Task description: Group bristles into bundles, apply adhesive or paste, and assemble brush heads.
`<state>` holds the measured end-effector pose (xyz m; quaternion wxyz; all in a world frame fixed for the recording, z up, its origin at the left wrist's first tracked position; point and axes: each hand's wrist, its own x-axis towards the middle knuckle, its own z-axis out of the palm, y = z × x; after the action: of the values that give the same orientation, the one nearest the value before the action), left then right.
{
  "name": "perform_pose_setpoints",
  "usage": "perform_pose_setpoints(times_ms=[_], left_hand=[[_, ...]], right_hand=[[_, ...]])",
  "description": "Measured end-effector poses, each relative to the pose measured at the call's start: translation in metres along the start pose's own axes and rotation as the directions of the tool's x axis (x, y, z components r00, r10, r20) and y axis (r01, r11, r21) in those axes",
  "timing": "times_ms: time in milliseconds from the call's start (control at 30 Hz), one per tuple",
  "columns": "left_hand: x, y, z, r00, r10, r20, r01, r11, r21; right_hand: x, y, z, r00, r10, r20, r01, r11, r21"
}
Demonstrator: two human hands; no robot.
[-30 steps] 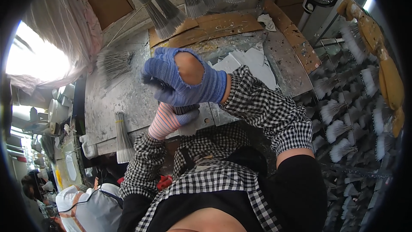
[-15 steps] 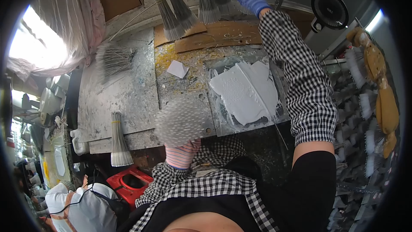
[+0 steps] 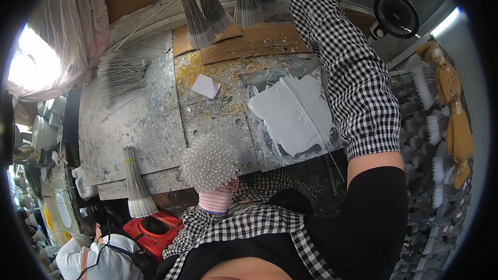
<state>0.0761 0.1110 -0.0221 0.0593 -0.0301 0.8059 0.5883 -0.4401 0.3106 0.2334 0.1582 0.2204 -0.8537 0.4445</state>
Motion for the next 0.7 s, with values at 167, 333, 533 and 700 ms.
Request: perform_pose_setpoints(times_ms=[167, 333, 533, 700], left_hand=[[0.007, 0.027, -0.005, 0.998, 0.057, -0.019, -0.054, 0.991, 0.121], [0.01, 0.016, -0.001, 0.99, 0.135, -0.043, -0.122, 0.966, 0.227], [0.009, 0.061, -0.017, 0.976, 0.22, 0.007, -0.199, 0.867, 0.456], [0.02, 0.097, -0.032, 0.992, 0.124, 0.036, -0.129, 0.913, 0.387]], right_hand=[[0.001, 0.007, 0.002, 0.999, -0.025, -0.041, 0.019, 0.989, -0.146], [0.0, -0.005, 0.01, 0.995, 0.037, -0.092, -0.052, 0.984, -0.171], [-0.003, -0.004, -0.003, 0.999, -0.044, 0.011, 0.045, 0.988, -0.148], [-0.008, -0.015, 0.005, 0.999, -0.021, -0.048, 0.009, 0.97, -0.244]])
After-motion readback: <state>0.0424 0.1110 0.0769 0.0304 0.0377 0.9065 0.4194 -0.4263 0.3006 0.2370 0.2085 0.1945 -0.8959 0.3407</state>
